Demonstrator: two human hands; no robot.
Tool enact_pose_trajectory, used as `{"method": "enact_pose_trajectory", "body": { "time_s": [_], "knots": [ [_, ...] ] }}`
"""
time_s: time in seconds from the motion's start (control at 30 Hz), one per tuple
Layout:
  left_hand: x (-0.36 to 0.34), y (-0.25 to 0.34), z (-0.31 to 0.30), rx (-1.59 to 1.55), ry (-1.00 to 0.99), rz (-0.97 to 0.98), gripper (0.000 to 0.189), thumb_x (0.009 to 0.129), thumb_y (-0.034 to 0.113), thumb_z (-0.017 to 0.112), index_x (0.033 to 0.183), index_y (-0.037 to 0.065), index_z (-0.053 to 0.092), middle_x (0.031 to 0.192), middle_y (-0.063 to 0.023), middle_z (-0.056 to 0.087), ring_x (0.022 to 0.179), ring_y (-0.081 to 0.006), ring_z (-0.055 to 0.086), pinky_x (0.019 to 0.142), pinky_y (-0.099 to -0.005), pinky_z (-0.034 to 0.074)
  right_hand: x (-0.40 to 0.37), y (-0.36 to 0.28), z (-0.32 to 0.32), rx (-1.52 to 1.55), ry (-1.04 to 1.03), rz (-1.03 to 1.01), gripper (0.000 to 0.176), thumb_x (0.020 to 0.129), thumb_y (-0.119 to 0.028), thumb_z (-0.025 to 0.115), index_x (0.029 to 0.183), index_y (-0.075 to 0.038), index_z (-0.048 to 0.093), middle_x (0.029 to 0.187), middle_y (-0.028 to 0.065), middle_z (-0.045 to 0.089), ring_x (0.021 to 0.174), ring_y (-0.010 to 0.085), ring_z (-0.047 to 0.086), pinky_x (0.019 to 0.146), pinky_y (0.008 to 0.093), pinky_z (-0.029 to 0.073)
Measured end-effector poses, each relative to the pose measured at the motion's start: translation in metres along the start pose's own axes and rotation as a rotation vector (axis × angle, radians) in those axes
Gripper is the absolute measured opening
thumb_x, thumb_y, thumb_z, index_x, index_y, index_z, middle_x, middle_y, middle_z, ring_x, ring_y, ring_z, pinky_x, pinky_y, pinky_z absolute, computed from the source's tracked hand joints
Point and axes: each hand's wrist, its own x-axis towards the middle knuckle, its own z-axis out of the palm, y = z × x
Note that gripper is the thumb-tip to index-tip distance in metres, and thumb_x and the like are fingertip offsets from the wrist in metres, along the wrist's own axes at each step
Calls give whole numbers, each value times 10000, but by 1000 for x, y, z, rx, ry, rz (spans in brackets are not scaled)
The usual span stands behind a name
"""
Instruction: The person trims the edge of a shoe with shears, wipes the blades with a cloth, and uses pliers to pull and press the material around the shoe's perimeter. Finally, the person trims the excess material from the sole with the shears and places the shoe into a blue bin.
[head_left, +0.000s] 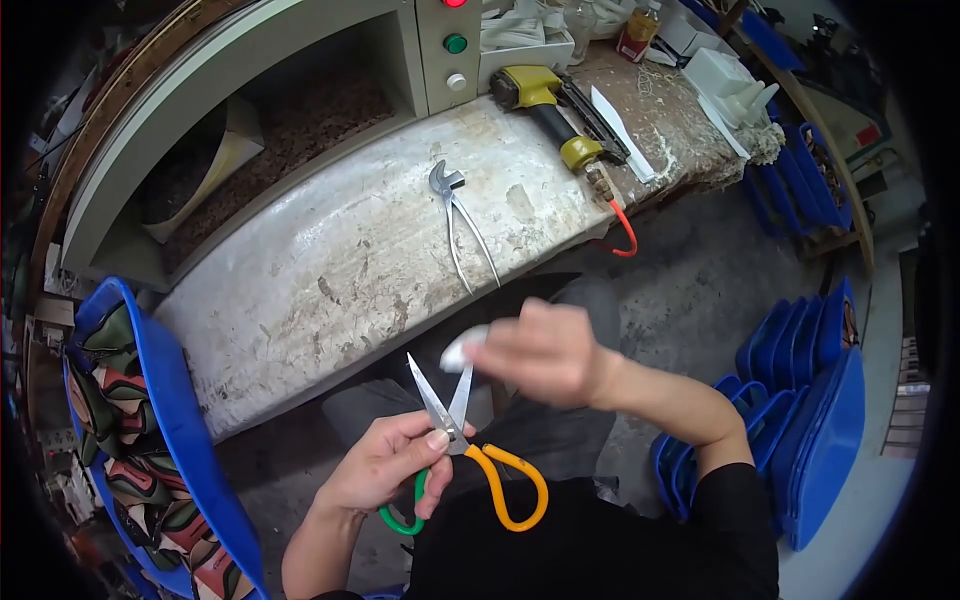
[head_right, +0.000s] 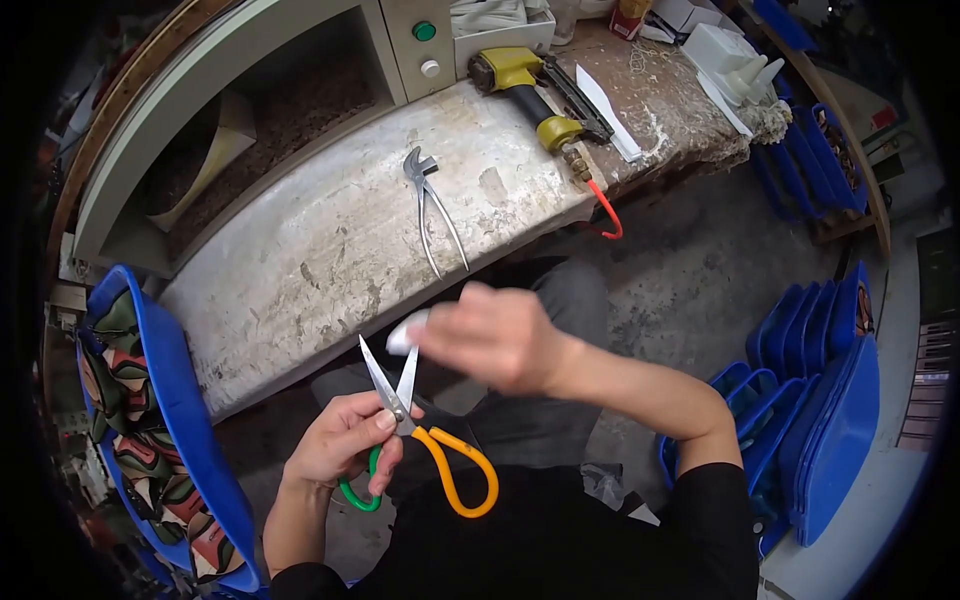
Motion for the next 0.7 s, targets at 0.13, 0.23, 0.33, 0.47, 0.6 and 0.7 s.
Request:
{"method": "enact_pose_trajectory", "body": {
  "time_s": [0.13,0.23,0.33,0.47,0.6,0.7],
  "knots": [
    [-1,1,-1,4,20,37,278,1124,119,509,1307,-56,623,686,-96,657,464,-152,567,463,-237,466,7,-2,-11,47,203,182,252,822,-7,754,1060,-55,823,989,32,708,630,135,460,570,268,420],
    [2,0,-4,2,34,39,277,1125,122,507,1305,-54,623,680,-96,653,460,-153,564,463,-238,467,3,-40,-7,210,27,118,259,823,-14,751,1068,-58,823,978,27,696,635,128,451,554,257,403],
    [2,3,-1,14,17,21,275,1125,124,507,1300,-53,623,679,-96,653,459,-154,565,462,-239,468,-2,-29,5,159,27,110,245,835,-23,751,1067,-59,823,988,21,696,628,122,444,544,250,397],
    [0,5,1,6,14,38,272,1126,126,505,1295,-51,622,679,-95,653,459,-156,566,461,-238,469,2,-17,11,112,24,52,226,850,-36,752,1063,-62,822,1009,14,698,621,114,437,531,242,389],
    [-2,3,1,-3,3,30,269,1127,124,501,1293,-50,622,680,-93,654,461,-156,570,459,-235,468,1,-21,14,63,71,14,208,860,-49,756,1057,-65,821,1040,11,704,619,108,435,517,238,383],
    [-2,4,-1,-18,-3,34,268,1130,127,498,1285,-48,630,684,-90,655,462,-152,571,459,-235,468,0,-29,16,39,34,-42,208,862,-53,755,1059,-67,820,1045,6,709,620,108,434,512,241,383]
  ]
}}
